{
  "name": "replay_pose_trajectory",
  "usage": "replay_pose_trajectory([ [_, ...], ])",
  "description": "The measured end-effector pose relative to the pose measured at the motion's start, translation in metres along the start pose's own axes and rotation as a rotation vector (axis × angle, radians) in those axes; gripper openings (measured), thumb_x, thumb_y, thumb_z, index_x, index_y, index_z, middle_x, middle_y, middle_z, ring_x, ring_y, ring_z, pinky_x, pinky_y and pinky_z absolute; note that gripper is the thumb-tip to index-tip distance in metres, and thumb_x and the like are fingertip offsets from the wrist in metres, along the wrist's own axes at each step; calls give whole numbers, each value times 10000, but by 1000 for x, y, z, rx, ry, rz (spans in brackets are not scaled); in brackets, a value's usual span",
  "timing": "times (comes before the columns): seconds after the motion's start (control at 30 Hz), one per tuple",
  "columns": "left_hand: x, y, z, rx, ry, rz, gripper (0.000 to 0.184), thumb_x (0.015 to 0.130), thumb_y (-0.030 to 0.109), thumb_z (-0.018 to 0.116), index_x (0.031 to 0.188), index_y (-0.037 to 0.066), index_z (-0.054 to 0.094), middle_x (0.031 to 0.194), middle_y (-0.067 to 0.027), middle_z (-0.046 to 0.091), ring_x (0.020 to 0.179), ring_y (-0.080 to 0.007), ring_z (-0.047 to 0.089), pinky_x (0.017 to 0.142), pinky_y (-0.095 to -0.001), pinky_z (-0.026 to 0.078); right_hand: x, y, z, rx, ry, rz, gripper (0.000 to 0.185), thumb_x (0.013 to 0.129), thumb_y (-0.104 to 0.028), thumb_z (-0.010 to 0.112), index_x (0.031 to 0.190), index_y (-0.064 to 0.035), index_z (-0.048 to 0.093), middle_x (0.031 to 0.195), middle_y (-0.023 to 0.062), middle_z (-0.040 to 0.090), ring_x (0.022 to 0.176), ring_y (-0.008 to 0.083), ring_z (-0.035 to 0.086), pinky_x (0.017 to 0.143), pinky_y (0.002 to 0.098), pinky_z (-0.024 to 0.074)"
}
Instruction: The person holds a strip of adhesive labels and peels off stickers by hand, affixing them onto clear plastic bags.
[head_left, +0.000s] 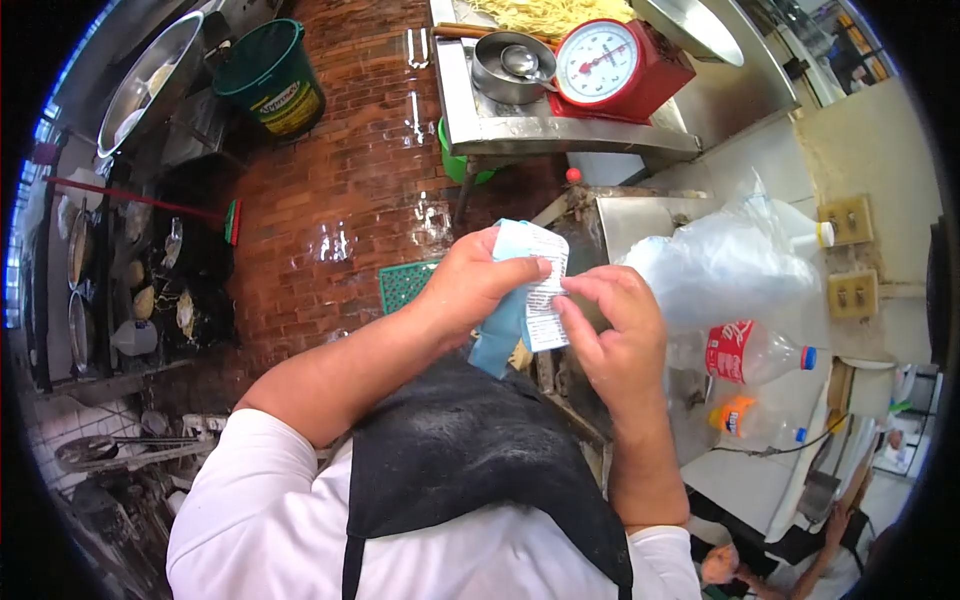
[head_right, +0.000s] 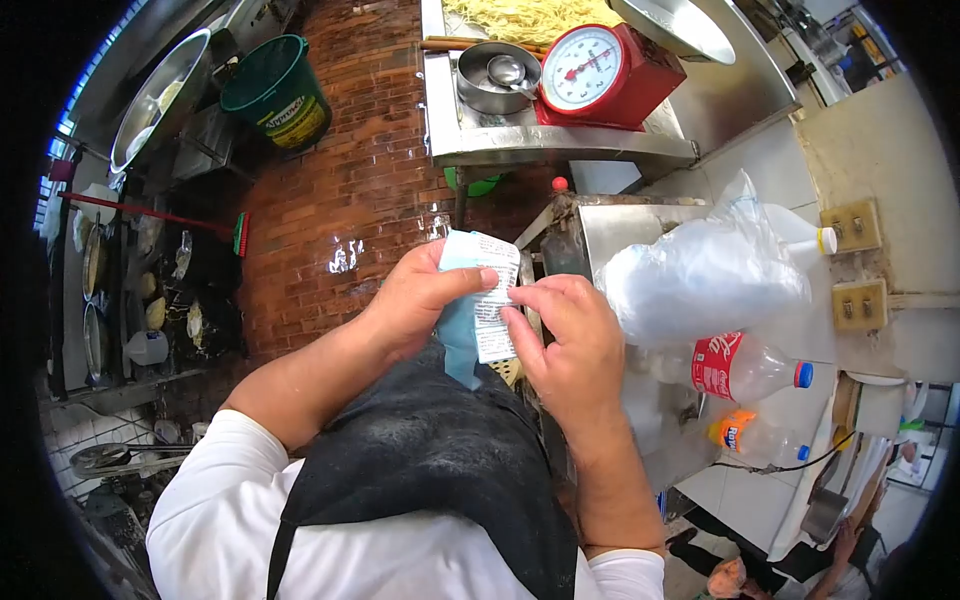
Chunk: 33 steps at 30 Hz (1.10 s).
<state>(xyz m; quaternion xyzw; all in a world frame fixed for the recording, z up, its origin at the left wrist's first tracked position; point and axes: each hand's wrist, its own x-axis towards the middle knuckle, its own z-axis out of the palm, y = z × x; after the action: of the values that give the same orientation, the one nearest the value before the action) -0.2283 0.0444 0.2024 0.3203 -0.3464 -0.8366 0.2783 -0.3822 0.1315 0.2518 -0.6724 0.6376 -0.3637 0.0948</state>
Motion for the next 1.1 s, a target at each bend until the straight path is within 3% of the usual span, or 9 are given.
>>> replay_pose_trajectory([
  [0.23, -4, 3, -1, 187, -25, 53, 238, 830, 120, 689, 1038, 25, 623, 933, -45, 675, 832, -109, 627, 762, -282, 511, 5, 0, -4, 94, -141, 123, 176, 718, -94, 725, 870, -56, 646, 905, 99, 624, 827, 285, 610, 738, 359, 489],
  [0.5, -6, -3, -2, 224, -28, 42, 220, 834, 120, 690, 1017, 18, 622, 917, -42, 674, 825, -102, 621, 754, -278, 510, 0, 1, -1, 31, -234, 90, 158, 709, -117, 727, 801, -68, 608, 887, 102, 621, 856, 306, 615, 745, 393, 487],
  [0.7, 1, -4, -3, 175, -35, 29, 242, 826, 124, 689, 1020, 5, 607, 924, -54, 672, 817, -113, 624, 742, -279, 508, -8, 0, -1, -83, -71, 27, 181, 719, -136, 738, 856, -72, 640, 972, 91, 654, 919, 286, 630, 786, 389, 495],
  [1.1, -2, -11, -3, 140, -80, 45, 231, 833, 122, 673, 1027, 8, 620, 938, -57, 677, 831, -119, 629, 746, -286, 508, 3, -1, -7, -66, -255, 2, 152, 694, -95, 707, 754, -63, 571, 838, 103, 616, 794, 327, 609, 700, 417, 484],
])
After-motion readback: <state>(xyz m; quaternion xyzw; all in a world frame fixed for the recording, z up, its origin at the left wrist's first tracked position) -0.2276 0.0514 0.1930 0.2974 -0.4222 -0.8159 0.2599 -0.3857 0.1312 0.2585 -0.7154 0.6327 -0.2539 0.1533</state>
